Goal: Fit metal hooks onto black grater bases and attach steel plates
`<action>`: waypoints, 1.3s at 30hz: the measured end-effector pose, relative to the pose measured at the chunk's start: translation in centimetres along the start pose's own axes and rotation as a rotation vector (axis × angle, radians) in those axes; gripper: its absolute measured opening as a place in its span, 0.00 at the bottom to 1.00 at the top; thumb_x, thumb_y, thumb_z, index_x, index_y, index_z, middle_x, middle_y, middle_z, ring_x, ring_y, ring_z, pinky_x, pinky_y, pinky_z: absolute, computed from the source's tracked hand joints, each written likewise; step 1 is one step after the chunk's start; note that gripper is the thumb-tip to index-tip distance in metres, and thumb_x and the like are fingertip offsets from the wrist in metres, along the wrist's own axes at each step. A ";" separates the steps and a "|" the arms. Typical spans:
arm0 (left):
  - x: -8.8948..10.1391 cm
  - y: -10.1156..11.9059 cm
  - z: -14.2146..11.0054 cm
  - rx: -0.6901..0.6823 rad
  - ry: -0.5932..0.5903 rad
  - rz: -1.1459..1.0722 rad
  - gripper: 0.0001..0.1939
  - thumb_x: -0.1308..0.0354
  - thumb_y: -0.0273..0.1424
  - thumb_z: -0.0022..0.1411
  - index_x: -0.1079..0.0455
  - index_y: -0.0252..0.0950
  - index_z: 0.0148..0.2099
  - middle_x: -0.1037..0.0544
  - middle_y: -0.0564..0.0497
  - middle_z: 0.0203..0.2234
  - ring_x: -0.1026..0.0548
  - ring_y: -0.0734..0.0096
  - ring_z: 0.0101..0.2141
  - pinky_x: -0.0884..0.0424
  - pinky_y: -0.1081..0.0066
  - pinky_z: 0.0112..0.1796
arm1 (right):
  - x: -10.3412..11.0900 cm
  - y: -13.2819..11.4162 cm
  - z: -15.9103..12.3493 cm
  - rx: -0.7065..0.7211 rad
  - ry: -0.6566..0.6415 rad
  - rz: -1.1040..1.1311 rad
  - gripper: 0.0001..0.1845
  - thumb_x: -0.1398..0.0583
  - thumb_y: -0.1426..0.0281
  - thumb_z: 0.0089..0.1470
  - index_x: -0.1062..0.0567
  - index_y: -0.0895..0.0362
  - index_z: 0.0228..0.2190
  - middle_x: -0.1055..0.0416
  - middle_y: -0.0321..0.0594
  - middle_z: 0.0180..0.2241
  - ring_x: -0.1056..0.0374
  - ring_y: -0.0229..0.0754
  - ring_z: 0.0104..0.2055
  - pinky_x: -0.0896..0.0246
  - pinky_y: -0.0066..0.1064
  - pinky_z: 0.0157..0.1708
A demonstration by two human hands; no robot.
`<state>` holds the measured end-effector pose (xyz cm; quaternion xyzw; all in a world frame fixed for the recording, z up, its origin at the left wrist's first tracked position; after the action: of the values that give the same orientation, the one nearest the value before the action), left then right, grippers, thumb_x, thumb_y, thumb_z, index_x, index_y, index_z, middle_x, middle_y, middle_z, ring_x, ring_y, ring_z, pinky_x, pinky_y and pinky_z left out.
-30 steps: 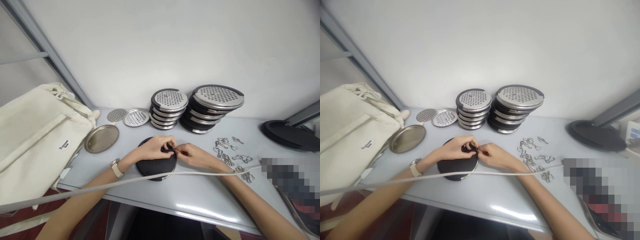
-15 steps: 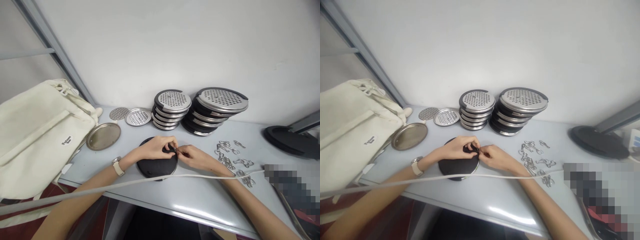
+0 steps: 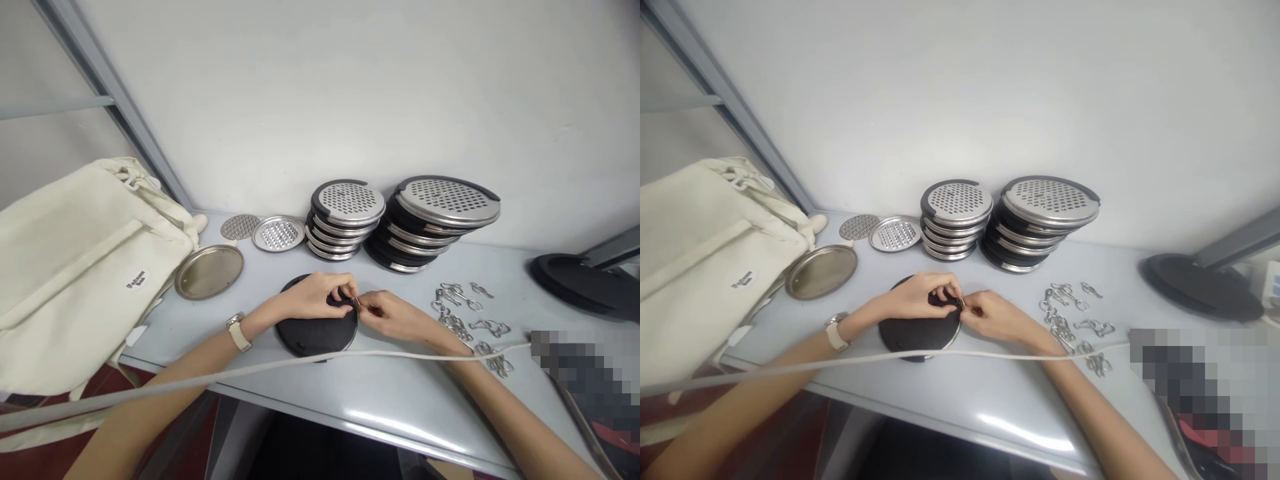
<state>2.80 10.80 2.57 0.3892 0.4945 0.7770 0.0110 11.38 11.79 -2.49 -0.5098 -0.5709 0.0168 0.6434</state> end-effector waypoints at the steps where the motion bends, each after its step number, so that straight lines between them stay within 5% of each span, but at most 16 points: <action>1: 0.0 0.1 0.0 -0.005 0.000 0.006 0.12 0.42 0.20 0.52 0.33 0.35 0.40 0.26 0.53 0.34 0.29 0.76 0.32 0.31 0.77 0.35 | 0.0 -0.1 0.0 0.003 0.003 -0.002 0.13 0.51 0.67 0.54 0.43 0.56 0.20 0.49 0.29 0.19 0.53 0.32 0.21 0.56 0.27 0.22; 12: 0.0 0.6 0.0 -0.042 0.008 0.041 0.11 0.43 0.21 0.53 0.34 0.36 0.39 0.28 0.51 0.36 0.30 0.73 0.35 0.32 0.74 0.36 | 0.4 -0.9 0.1 0.063 0.032 -0.019 0.14 0.52 0.69 0.57 0.32 0.59 0.25 0.31 0.39 0.26 0.39 0.38 0.26 0.47 0.30 0.28; 39: 0.0 0.4 0.1 -0.009 -0.015 0.110 0.11 0.42 0.23 0.54 0.32 0.35 0.41 0.27 0.54 0.32 0.33 0.75 0.30 0.35 0.75 0.34 | 0.2 -0.4 0.4 0.070 0.040 -0.060 0.14 0.51 0.69 0.55 0.39 0.57 0.19 0.41 0.32 0.18 0.47 0.33 0.21 0.53 0.28 0.24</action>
<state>3.00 10.70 2.90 0.4216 0.4689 0.7757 -0.0262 10.91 11.95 -2.15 -0.4700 -0.5720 0.0072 0.6722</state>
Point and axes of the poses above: each hand's wrist, its own z-axis towards the middle knuckle, its own x-axis out of the back of the hand, y = z × x, the point moved 9 cm from there along z, towards the middle knuckle
